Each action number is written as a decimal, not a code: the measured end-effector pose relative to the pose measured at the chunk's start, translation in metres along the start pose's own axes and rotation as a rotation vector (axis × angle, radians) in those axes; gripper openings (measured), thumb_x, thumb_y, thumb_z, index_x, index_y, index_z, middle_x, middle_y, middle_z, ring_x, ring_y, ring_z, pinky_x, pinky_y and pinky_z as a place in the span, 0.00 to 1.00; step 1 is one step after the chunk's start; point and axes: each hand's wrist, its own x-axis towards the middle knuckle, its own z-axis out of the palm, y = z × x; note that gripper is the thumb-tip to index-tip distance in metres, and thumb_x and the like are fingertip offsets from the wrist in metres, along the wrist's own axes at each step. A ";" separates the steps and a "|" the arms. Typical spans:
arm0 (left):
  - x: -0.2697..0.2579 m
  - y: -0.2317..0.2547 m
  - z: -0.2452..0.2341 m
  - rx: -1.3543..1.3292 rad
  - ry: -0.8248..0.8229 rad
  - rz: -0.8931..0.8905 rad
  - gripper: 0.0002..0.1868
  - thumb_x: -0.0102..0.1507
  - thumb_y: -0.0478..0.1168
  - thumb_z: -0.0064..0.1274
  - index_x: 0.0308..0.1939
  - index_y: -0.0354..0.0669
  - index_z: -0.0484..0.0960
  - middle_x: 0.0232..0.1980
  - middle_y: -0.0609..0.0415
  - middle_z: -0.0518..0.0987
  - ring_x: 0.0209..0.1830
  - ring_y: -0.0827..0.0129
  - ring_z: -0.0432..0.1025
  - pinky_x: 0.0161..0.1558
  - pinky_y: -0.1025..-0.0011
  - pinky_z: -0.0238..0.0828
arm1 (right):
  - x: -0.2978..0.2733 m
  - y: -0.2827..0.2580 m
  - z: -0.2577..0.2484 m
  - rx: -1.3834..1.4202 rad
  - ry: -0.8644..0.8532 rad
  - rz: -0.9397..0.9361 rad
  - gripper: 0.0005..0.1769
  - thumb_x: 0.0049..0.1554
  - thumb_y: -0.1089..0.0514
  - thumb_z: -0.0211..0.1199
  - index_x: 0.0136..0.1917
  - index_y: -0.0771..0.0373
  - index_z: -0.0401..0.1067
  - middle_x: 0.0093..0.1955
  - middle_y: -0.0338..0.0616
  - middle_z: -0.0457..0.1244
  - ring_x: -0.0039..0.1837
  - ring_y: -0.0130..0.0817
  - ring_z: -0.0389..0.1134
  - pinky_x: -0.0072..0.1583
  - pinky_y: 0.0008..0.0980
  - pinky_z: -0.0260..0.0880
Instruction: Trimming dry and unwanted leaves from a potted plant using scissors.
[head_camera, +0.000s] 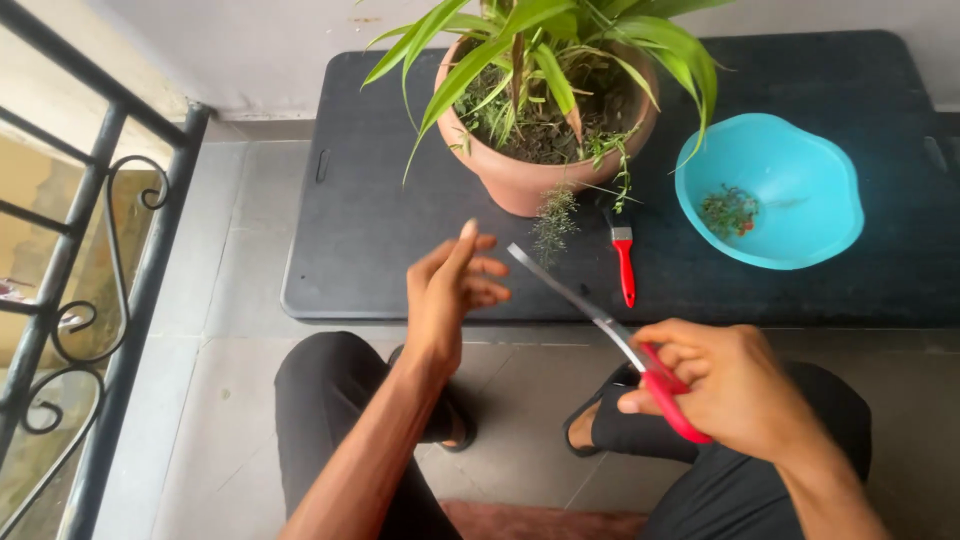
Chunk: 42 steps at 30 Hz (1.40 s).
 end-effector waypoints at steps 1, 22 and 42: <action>-0.005 -0.004 -0.003 -0.002 0.002 -0.007 0.23 0.65 0.53 0.52 0.46 0.34 0.84 0.28 0.55 0.79 0.22 0.72 0.73 0.25 0.77 0.67 | 0.002 -0.005 0.004 -0.002 -0.004 0.007 0.32 0.34 0.64 0.84 0.53 0.67 0.78 0.31 0.44 0.73 0.34 0.24 0.70 0.38 0.27 0.72; 0.094 -0.084 -0.020 0.072 0.357 -0.234 0.08 0.61 0.33 0.61 0.42 0.33 0.83 0.37 0.48 0.84 0.31 0.69 0.81 0.35 0.76 0.82 | 0.180 0.082 0.051 -0.781 0.022 -0.554 0.32 0.42 0.69 0.72 0.61 0.64 0.71 0.46 0.59 0.71 0.49 0.57 0.73 0.52 0.49 0.74; 0.181 -0.139 -0.059 1.337 0.046 0.274 0.17 0.50 0.45 0.74 0.39 0.46 0.90 0.46 0.53 0.82 0.47 0.57 0.77 0.50 0.60 0.76 | 0.262 0.164 0.076 -0.768 0.088 -0.412 0.20 0.55 0.65 0.68 0.62 0.56 0.79 0.47 0.55 0.72 0.47 0.48 0.76 0.51 0.43 0.79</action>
